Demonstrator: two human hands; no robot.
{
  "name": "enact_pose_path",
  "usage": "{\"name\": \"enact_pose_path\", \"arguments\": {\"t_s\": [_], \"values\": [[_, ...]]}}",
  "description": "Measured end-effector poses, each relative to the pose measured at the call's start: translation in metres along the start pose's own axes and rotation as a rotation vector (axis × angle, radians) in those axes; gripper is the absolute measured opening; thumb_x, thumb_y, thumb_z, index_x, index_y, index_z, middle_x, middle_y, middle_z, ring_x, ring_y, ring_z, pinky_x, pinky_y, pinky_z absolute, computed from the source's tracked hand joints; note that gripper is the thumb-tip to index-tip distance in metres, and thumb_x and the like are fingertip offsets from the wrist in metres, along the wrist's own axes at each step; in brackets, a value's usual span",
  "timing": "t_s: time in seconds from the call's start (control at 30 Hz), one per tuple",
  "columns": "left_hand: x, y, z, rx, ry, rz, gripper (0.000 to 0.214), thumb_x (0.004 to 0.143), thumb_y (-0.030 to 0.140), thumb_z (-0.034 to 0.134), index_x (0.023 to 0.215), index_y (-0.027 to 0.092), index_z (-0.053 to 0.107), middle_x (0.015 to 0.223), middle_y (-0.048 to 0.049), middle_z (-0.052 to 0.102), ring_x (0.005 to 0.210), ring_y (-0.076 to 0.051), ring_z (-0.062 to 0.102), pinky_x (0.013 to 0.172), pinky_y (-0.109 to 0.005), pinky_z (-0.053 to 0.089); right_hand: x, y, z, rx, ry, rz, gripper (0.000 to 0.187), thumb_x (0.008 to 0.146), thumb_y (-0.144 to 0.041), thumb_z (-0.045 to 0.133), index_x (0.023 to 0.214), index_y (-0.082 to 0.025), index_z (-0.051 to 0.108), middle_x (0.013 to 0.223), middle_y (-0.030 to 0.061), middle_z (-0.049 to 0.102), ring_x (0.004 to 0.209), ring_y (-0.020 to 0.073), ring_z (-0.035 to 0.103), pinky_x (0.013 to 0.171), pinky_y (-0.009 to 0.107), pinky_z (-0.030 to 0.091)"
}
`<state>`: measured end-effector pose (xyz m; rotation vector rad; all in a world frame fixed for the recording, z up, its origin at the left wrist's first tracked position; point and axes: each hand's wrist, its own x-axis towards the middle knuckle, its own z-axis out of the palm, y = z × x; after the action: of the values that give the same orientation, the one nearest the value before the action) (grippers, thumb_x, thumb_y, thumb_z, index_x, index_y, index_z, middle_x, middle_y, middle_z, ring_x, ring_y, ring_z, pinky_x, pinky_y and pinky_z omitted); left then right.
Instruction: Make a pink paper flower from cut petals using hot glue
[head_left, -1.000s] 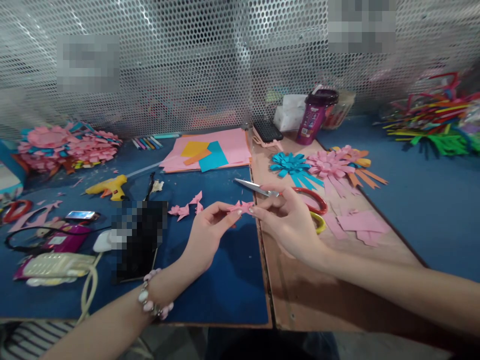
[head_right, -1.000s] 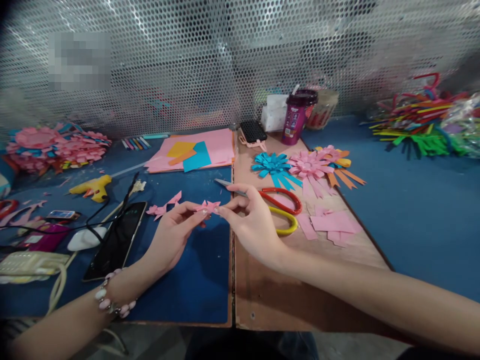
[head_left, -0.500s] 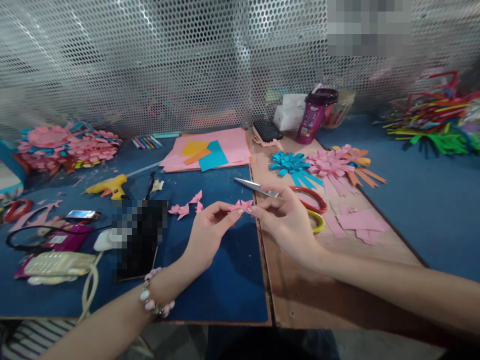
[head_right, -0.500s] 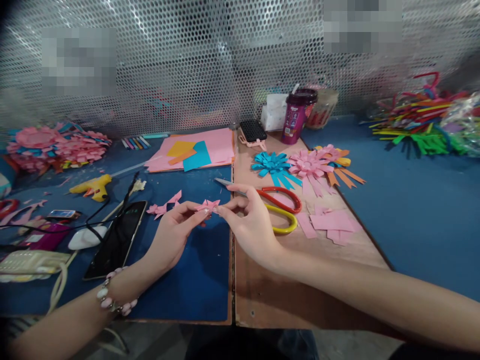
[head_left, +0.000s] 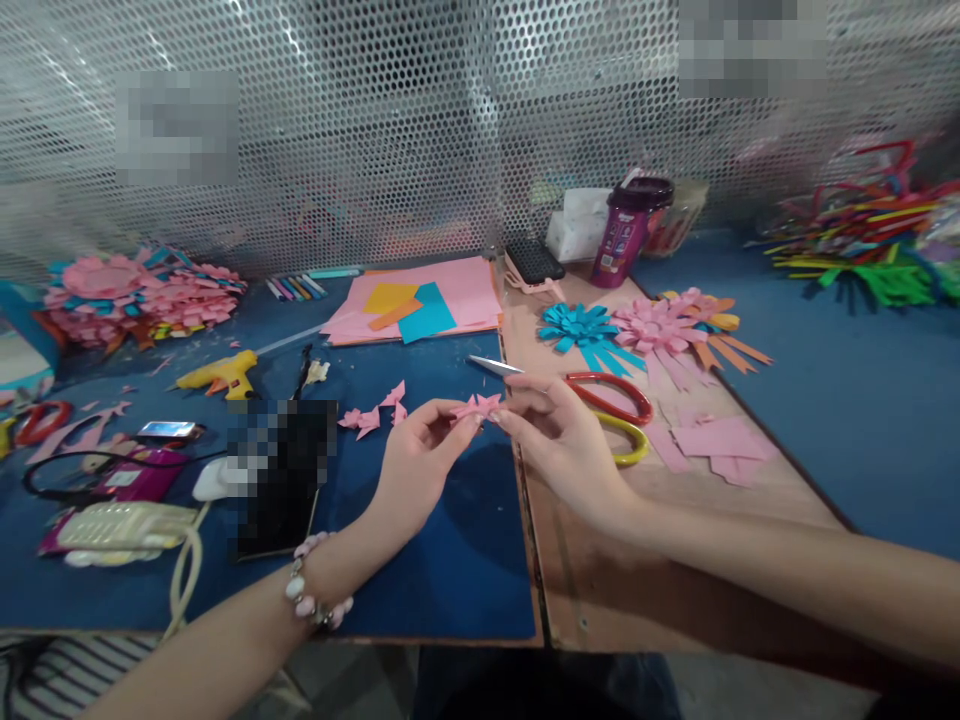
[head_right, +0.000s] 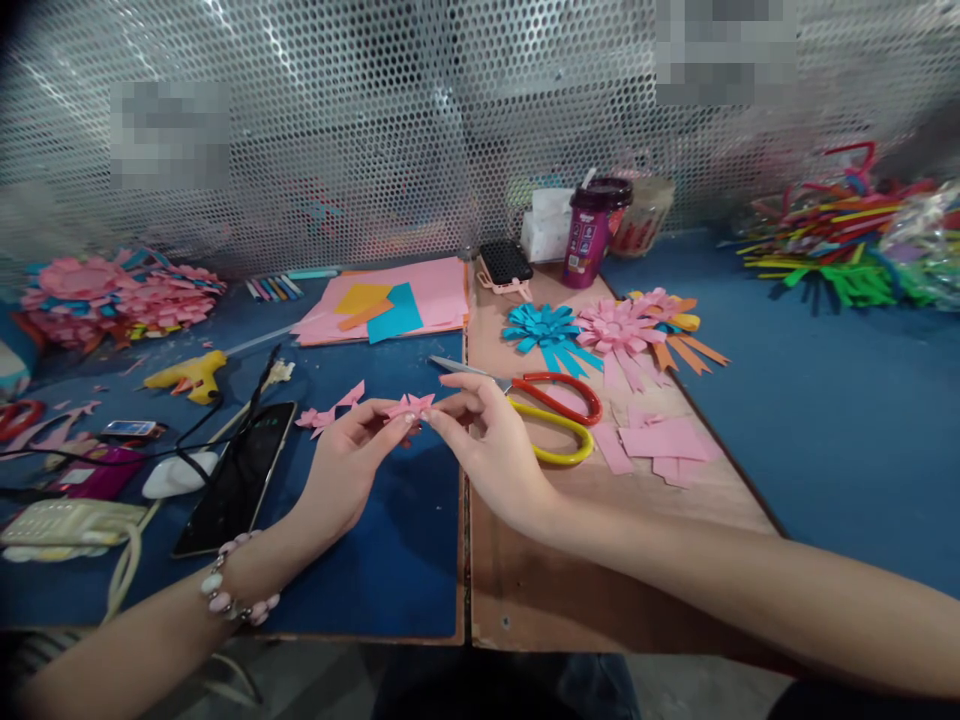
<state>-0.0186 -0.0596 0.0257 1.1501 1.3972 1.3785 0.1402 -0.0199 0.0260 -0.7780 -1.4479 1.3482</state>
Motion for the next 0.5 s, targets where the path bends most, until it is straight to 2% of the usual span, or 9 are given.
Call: {"name": "enact_pose_path", "arguments": {"t_s": [0.13,0.27,0.5], "values": [[-0.0002,-0.0003,-0.0007,-0.006,0.002,0.014,0.022,0.079,0.037,0.071,0.089,0.017,0.069,0.085,-0.0031,0.070,0.076,-0.015,0.063,0.075,-0.027,0.050,0.0002,-0.0021,-0.0017,-0.124,-0.074,0.007,0.018,0.087,-0.033,0.063,0.101,-0.021,0.061,0.096,0.0038,0.068,0.086,0.0158,0.062,0.076,0.031,0.050],[-0.0008,0.0001,-0.0006,-0.017,-0.006,0.020,0.021,0.080,0.036,0.070,0.089,0.017,0.068,0.087,-0.0030,0.070,0.080,-0.015,0.063,0.077,-0.027,0.050,0.0035,-0.0016,-0.0031,-0.209,-0.130,0.039,0.017,0.087,-0.035,0.061,0.087,-0.019,0.064,0.083,0.0018,0.065,0.075,0.0147,0.057,0.067,0.029,0.046],[-0.0015,0.0007,0.0003,0.006,-0.023,0.030,0.020,0.080,0.035,0.071,0.088,0.017,0.068,0.087,-0.0029,0.069,0.083,-0.015,0.062,0.080,-0.026,0.049,0.0018,-0.0023,-0.0038,-0.211,-0.158,0.015,0.013,0.088,-0.030,0.059,0.084,-0.019,0.065,0.078,0.0005,0.063,0.070,0.0137,0.053,0.065,0.029,0.043]]}}
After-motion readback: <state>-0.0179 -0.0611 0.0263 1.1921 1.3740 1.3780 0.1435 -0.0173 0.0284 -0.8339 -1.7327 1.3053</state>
